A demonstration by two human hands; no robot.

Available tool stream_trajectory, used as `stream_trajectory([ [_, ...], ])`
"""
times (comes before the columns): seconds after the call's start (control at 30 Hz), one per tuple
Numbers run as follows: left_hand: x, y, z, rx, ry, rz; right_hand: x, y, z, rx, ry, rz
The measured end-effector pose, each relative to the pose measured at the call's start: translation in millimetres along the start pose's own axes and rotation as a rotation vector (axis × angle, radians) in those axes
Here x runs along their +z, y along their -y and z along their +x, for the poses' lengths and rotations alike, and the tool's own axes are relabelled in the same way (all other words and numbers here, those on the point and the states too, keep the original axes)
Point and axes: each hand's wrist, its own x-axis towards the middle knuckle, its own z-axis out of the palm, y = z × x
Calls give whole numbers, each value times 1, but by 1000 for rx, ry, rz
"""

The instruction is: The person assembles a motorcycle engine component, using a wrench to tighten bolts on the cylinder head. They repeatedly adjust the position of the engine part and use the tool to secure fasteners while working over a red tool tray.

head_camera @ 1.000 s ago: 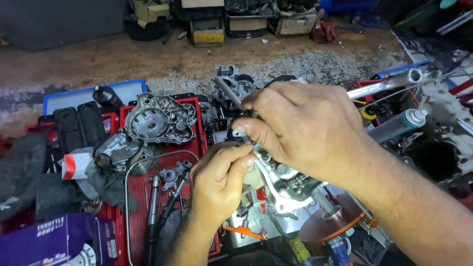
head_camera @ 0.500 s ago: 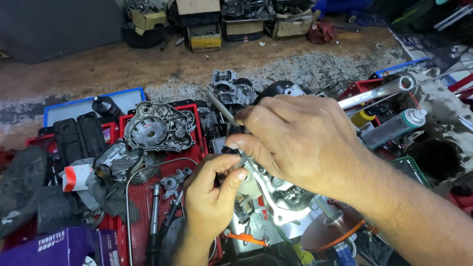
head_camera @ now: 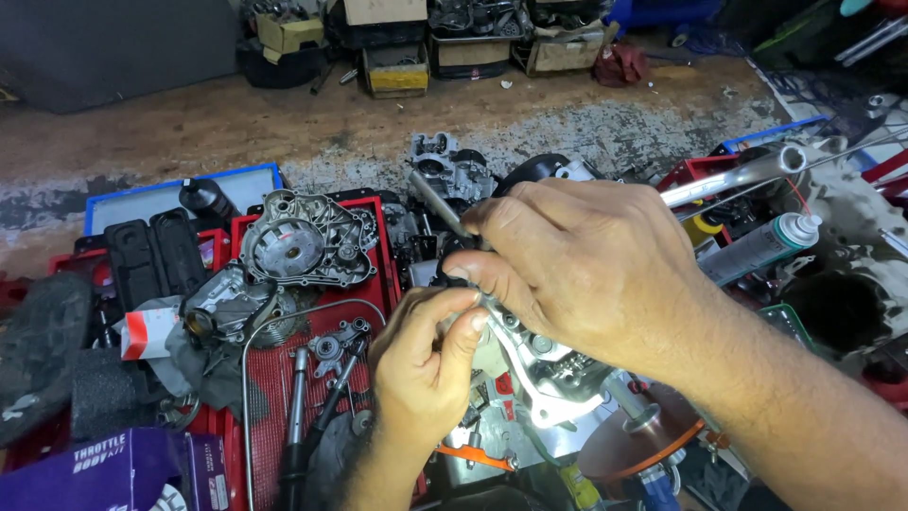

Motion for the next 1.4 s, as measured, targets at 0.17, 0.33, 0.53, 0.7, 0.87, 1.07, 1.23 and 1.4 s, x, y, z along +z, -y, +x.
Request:
stream_trajectory([
  [0.17,-6,-6,-3,6,49,-3,2,-1,-1,-5,-4,-20],
  [0.33,-6,-2,-6,45,23,-14,2,0,-2,12,3,-53],
  [0.53,-2,-1,-2,48,0,24,4,-1,-3,11,20,-69],
  [0.7,-1,-3,0,27,26,66,5,-2,-4,5,13,-76],
  [0.87,-6,-3,3,62,47,22,0,-5,1,22,53,15],
  [1.07,-18,3,2,62,99,-14,-21,-3,10,92,382,129],
  [1.23,-39,2,15,52,88,-12,-29,4,20,221,632,-11],
  [1.4,-60,-29,43,379,-30,359,-30,13,25,214,677,6],
])
